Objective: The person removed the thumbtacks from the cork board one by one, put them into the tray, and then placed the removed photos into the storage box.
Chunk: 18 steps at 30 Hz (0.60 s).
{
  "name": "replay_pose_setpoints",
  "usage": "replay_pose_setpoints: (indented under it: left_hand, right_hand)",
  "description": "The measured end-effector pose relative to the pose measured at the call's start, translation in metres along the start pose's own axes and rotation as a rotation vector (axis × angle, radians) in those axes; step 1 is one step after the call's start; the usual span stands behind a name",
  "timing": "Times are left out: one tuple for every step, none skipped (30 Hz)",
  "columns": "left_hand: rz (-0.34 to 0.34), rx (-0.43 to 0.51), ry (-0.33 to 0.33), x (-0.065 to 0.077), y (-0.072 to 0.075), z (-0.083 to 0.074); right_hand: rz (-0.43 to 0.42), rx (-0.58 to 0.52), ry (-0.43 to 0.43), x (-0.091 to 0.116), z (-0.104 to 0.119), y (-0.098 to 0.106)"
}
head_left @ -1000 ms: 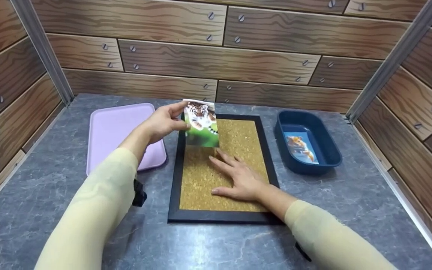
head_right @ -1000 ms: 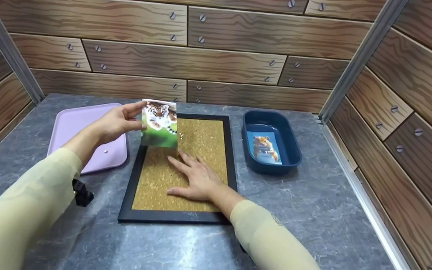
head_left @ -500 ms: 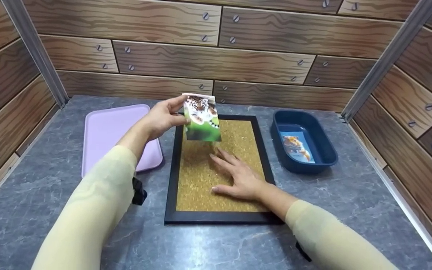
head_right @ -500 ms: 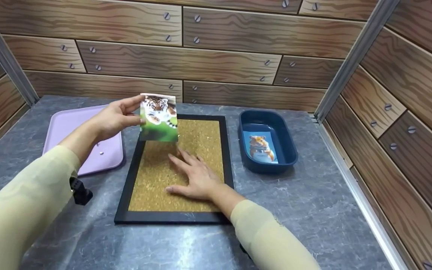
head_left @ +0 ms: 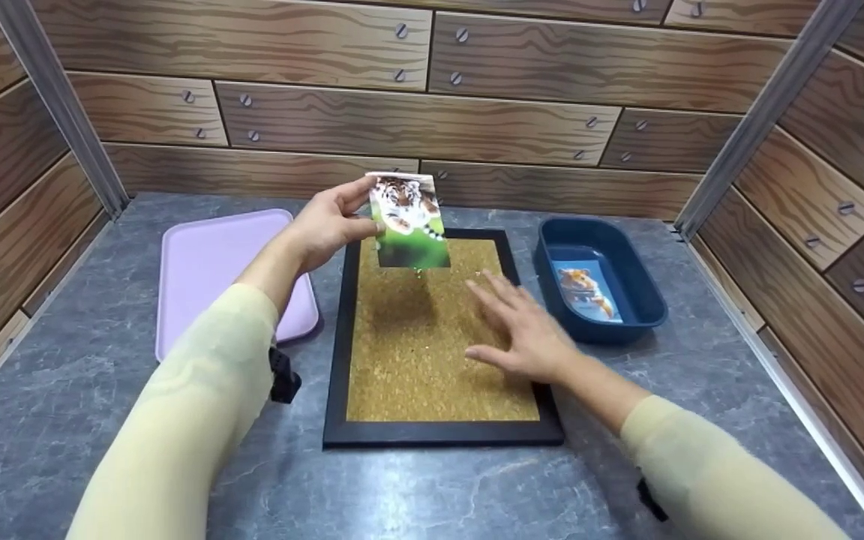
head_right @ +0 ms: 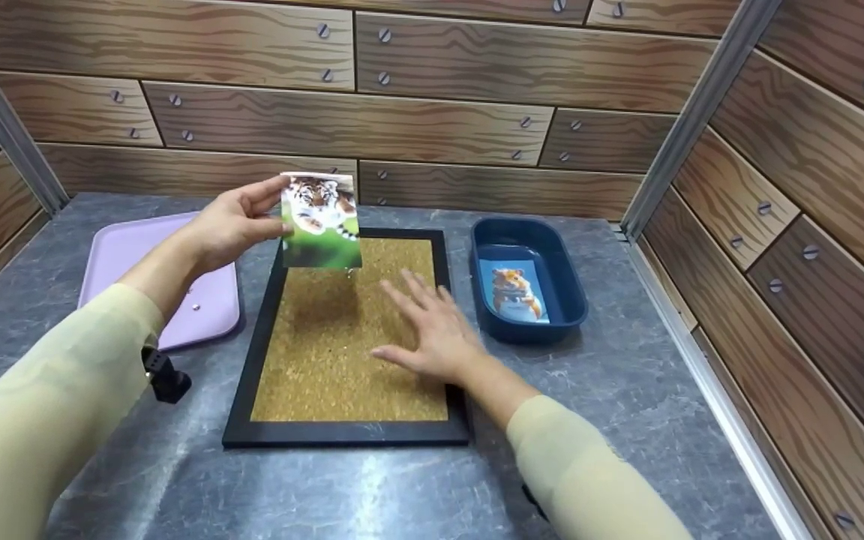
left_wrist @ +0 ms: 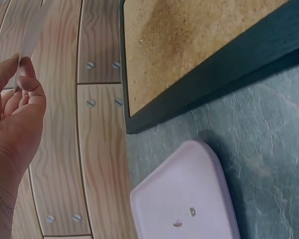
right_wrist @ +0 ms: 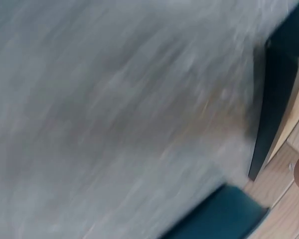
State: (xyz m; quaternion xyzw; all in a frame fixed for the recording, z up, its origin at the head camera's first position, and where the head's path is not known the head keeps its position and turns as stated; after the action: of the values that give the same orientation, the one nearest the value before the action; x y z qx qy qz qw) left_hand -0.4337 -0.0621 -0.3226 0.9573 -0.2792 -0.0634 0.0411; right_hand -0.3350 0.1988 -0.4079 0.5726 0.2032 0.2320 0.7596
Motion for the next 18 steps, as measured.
replay_pose_setpoints:
  left_hand:
    - [0.001, 0.007, -0.001, -0.001, -0.001, -0.001]
    - [0.003, 0.010, -0.001, -0.002, -0.002, -0.001]
    - [0.005, 0.020, -0.002, -0.003, -0.003, -0.001]
    - [0.005, 0.024, -0.001, -0.003, -0.004, -0.001]
    - [0.005, 0.026, -0.001, -0.004, -0.005, -0.001]
    - [0.006, 0.029, -0.001, -0.005, -0.006, 0.000]
    - [0.006, 0.028, -0.001, -0.006, -0.007, 0.000]
    - [0.007, 0.023, -0.001, -0.007, -0.007, 0.000]
    - [0.007, 0.019, -0.002, -0.007, -0.008, 0.000]
    - [0.007, 0.015, -0.002, -0.008, -0.009, 0.000]
    - [0.009, 0.014, -0.003, -0.009, -0.010, 0.000]
    - [0.010, 0.011, -0.002, -0.010, -0.011, 0.000]
    - [0.012, 0.010, -0.002, -0.012, -0.013, -0.001]
    - [0.014, 0.011, -0.002, -0.013, -0.014, -0.001]
    - [0.016, 0.014, -0.003, -0.014, -0.015, -0.001]
    - [0.018, 0.020, -0.005, -0.015, -0.017, -0.001]
    - [0.021, 0.026, -0.007, -0.017, -0.018, -0.001]
    - [0.023, 0.030, -0.009, -0.018, -0.020, -0.001]
  right_hand:
    - [-0.008, 0.000, -0.014, 0.004, -0.005, 0.005]
    - [-0.017, 0.000, -0.028, 0.008, -0.010, 0.011]
    - [-0.027, 0.004, -0.040, 0.012, -0.015, 0.016]
    - [-0.042, 0.006, -0.048, 0.016, -0.020, 0.021]
    - [-0.061, 0.011, -0.058, 0.021, -0.026, 0.026]
    - [-0.078, 0.013, -0.064, 0.025, -0.032, 0.031]
    - [-0.095, 0.011, -0.074, 0.029, -0.039, 0.036]
    - [-0.110, 0.010, -0.087, 0.033, -0.046, 0.041]
    - [-0.125, 0.011, -0.100, 0.037, -0.052, 0.046]
    - [-0.137, 0.006, -0.115, 0.042, -0.059, 0.050]
    - [-0.144, 0.004, -0.133, 0.046, -0.066, 0.054]
    - [-0.150, -0.003, -0.150, 0.050, -0.073, 0.058]
    - [-0.155, -0.007, -0.167, 0.055, -0.080, 0.061]
    - [-0.160, -0.015, -0.185, 0.059, -0.087, 0.065]
    - [-0.167, -0.023, -0.201, 0.064, -0.093, 0.068]
    - [-0.170, -0.034, -0.220, 0.068, -0.101, 0.071]
    - [-0.171, -0.044, -0.239, 0.073, -0.108, 0.073]
    - [-0.170, -0.050, -0.260, 0.077, -0.115, 0.076]
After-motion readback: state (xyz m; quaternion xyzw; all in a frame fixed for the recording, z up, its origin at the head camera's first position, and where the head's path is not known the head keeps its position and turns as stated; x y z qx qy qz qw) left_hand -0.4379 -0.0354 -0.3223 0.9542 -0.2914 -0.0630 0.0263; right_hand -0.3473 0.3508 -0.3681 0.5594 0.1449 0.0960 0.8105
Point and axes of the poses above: each hand's wrist, its own x-axis away from the middle knuckle, its own y-axis out of the back of the hand, z = x × y, the point moved 9 cm from there along -x, towards the middle knuckle, and after that the axes turned 10 degrees about z, right-handed, at the moved point
